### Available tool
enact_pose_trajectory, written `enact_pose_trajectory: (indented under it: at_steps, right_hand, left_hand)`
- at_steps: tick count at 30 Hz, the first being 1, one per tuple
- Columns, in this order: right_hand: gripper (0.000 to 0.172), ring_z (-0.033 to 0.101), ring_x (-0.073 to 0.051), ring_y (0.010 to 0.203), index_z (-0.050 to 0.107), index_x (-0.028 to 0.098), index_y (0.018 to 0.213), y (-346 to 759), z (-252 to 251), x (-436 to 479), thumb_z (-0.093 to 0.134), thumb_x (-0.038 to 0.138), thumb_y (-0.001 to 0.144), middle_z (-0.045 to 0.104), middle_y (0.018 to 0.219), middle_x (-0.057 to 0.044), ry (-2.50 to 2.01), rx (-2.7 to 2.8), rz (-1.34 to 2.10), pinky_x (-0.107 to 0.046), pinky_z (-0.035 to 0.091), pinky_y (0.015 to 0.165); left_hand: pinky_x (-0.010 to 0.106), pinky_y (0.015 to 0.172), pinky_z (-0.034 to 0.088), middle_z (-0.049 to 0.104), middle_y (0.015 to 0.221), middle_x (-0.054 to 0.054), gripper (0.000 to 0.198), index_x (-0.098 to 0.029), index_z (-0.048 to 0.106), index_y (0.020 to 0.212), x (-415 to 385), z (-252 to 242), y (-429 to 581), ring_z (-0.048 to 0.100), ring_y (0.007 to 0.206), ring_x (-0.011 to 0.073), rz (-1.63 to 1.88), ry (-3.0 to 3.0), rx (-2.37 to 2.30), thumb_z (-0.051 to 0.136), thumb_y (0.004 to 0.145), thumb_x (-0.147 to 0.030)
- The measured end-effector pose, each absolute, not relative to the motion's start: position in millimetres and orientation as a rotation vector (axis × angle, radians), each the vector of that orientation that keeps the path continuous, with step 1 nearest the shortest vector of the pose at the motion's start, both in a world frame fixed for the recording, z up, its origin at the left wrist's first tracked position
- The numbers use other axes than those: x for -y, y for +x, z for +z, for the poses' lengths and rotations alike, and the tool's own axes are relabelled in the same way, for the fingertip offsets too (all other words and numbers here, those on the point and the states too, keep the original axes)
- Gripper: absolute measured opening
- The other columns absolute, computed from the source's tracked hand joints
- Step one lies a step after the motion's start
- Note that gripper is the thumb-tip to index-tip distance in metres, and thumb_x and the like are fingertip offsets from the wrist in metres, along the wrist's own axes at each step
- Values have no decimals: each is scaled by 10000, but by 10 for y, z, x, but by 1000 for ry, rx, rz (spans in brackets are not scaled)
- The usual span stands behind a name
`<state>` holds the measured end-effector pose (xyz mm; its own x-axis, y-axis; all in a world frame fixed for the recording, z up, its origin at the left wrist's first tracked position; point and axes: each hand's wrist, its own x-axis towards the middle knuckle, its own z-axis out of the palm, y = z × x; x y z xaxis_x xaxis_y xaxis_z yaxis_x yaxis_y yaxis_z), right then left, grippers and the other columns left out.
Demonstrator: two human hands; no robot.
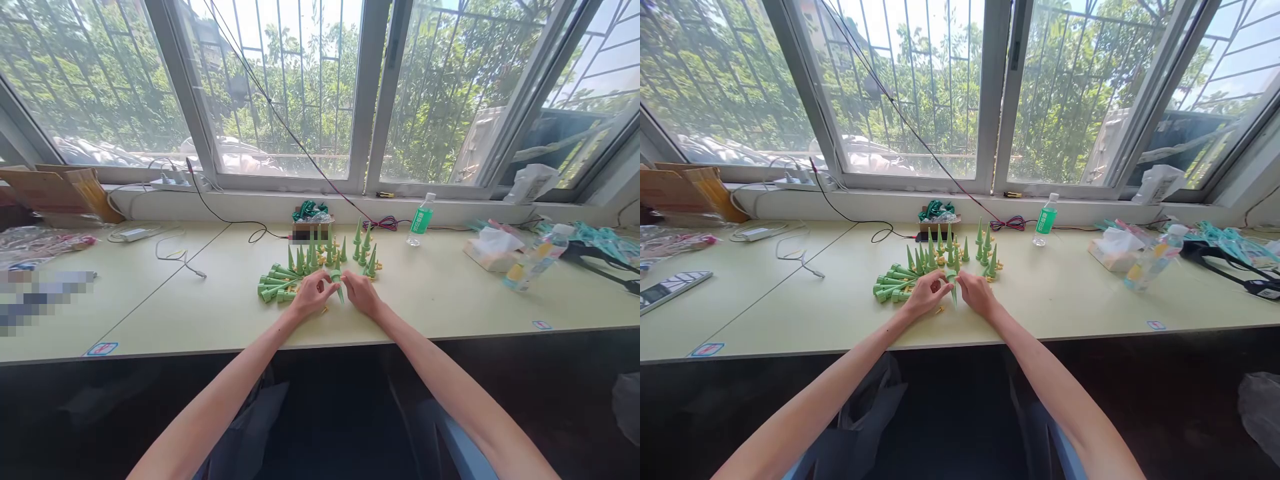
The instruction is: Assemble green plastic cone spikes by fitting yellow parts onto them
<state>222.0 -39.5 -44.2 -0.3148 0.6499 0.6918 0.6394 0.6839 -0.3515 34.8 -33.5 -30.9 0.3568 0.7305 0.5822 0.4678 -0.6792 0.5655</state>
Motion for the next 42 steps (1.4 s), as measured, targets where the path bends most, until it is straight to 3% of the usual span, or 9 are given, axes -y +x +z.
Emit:
enact_pose_trajectory:
  at_steps: [9, 21, 42]
  right_hand:
    - [335, 360, -133, 456, 432, 221, 760, 2226, -447, 395, 266, 323, 1033, 415, 560, 26, -983, 2021, 0, -256, 256, 491]
    - [366, 416, -149, 455, 456, 221, 792, 2219, -433, 401, 226, 362, 1040, 446, 546, 11, -992, 2013, -57, -274, 266, 491]
    - [379, 447, -143, 465, 508, 212, 791, 2218, -440, 401, 251, 337, 1039, 491, 572, -3, -991, 2024, -72, -270, 267, 503]
  left_hand:
    - [212, 502, 418, 566, 1018, 44, 339, -184, 557, 1090, 329, -351, 354, 506, 520, 52, 1303, 2323, -944, 666, 846, -393]
    - [179, 455, 358, 559, 998, 30, 297, -214, 524, 1111, 319, -364, 362, 387, 470, 20, 1379, 2305, -893, 610, 892, -395]
    - [202, 501, 373, 543, 988, 34, 228, -231, 509, 1115, 338, -360, 346, 413, 503, 46, 1428, 2441, -890, 555, 933, -359]
